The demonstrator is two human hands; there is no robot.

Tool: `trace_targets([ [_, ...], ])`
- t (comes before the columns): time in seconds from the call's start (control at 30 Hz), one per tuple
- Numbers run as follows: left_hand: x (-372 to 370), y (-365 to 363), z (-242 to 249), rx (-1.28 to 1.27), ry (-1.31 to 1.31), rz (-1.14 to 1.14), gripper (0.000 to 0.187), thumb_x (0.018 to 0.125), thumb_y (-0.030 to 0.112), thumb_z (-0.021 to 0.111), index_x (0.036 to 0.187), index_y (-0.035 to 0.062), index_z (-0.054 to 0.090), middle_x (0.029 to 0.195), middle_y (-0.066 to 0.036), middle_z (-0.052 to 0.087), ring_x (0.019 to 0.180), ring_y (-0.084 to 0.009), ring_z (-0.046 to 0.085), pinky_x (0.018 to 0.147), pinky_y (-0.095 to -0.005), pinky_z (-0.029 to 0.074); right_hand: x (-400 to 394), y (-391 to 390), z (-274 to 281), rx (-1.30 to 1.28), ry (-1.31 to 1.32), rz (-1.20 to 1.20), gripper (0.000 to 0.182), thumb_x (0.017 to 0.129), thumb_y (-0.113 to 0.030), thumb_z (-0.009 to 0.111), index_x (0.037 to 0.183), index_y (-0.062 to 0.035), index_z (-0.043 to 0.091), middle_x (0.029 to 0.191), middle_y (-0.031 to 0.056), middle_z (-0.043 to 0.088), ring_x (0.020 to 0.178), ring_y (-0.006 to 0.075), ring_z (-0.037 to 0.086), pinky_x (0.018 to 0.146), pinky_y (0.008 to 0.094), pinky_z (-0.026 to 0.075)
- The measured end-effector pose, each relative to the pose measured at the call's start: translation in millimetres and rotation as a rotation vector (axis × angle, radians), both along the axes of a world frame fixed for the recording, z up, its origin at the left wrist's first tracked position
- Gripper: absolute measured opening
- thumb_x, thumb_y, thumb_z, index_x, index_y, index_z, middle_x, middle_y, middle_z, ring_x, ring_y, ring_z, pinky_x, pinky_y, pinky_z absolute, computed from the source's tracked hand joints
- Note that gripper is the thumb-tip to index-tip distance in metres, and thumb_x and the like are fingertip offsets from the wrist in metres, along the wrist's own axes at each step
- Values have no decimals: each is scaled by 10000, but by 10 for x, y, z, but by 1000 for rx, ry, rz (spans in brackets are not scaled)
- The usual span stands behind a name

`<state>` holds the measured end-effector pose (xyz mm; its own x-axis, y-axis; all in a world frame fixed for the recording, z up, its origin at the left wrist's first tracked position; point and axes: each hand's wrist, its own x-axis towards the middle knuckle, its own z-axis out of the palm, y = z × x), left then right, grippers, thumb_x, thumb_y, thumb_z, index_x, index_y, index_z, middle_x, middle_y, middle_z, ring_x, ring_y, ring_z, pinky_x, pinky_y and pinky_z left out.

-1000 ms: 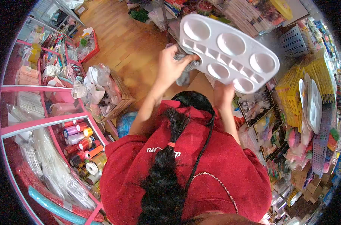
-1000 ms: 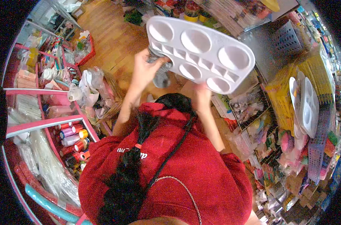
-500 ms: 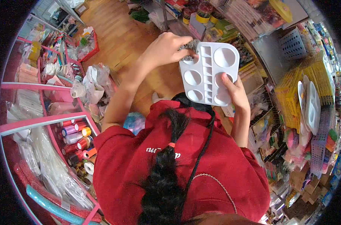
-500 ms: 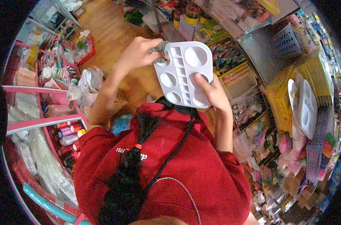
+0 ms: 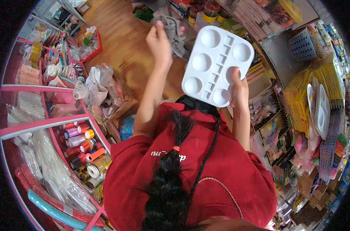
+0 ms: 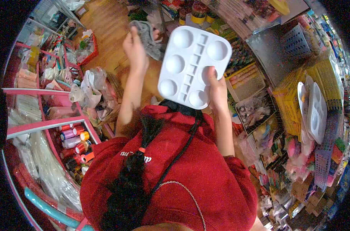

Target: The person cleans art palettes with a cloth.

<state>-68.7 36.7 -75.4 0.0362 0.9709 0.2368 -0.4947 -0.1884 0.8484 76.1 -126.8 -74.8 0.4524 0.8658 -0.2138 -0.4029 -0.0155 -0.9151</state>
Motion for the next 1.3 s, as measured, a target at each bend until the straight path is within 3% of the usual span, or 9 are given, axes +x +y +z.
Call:
trace_targets([
  [0.17,-122,-489,105,-79,397,-168,427,941,290,402,1130,-83,487,1117,-155,565,1012,-262,559,887,-328,415,53,0,-31,57,-39,-86,481,902,-364,491,1173,29,438,1064,85,537,947,153,533,825,286,419],
  [0.27,66,-742,-236,483,813,-100,593,894,194,488,1358,-36,200,1301,-172,410,1178,-218,420,973,-327,321,61,-16,-76,10,-87,-49,481,900,-350,500,1191,25,423,1092,84,527,971,160,524,834,292,416],
  [0.37,56,-688,-242,210,368,-328,583,827,60,570,1323,-39,280,1257,-182,450,1168,-195,425,950,-302,340,52,-60,-115,3,-63,-12,514,888,-327,526,1241,17,378,1162,94,507,1014,188,517,859,318,413],
  [0.5,-51,-593,-199,179,546,-426,367,776,-58,579,1128,-33,478,1042,-83,597,982,-144,549,877,-270,405,47,-82,-136,-6,-52,51,581,882,-385,517,1249,40,366,1191,112,489,1058,176,473,909,302,368],
  [0.73,29,-683,-176,315,759,-1,122,803,9,565,914,-39,584,784,-147,641,729,-164,622,675,-306,474,-144,-145,-105,0,-95,-3,520,894,-397,494,1194,25,445,1117,82,531,1002,152,488,884,280,373],
  [1.0,62,-448,-369,37,607,238,252,903,151,432,898,-44,592,773,-136,649,655,-201,623,596,-315,469,-191,-118,-104,38,-117,-82,478,911,-380,468,1161,28,461,1084,81,539,976,151,498,848,278,391],
  [1.03,-39,-357,-311,-207,253,-46,278,925,172,393,958,-36,575,810,-124,649,699,-192,626,625,-304,487,-229,-91,-75,34,-21,-141,475,912,-374,468,1170,24,450,1080,80,537,970,156,505,845,280,395],
  [1.1,-188,-280,-137,-231,121,-206,276,919,180,422,1064,-24,539,900,-124,642,770,-189,624,682,-294,504,-196,-58,-76,46,77,-212,474,907,-361,479,1195,10,416,1093,88,528,974,182,521,838,310,417],
  [1.3,-339,-465,-140,114,571,-665,448,795,184,659,1169,-3,500,1052,-70,592,911,-131,562,854,-281,431,230,-19,-368,52,-67,-178,488,895,-355,498,1221,-12,377,1127,112,515,1002,230,539,820,378,462],
])
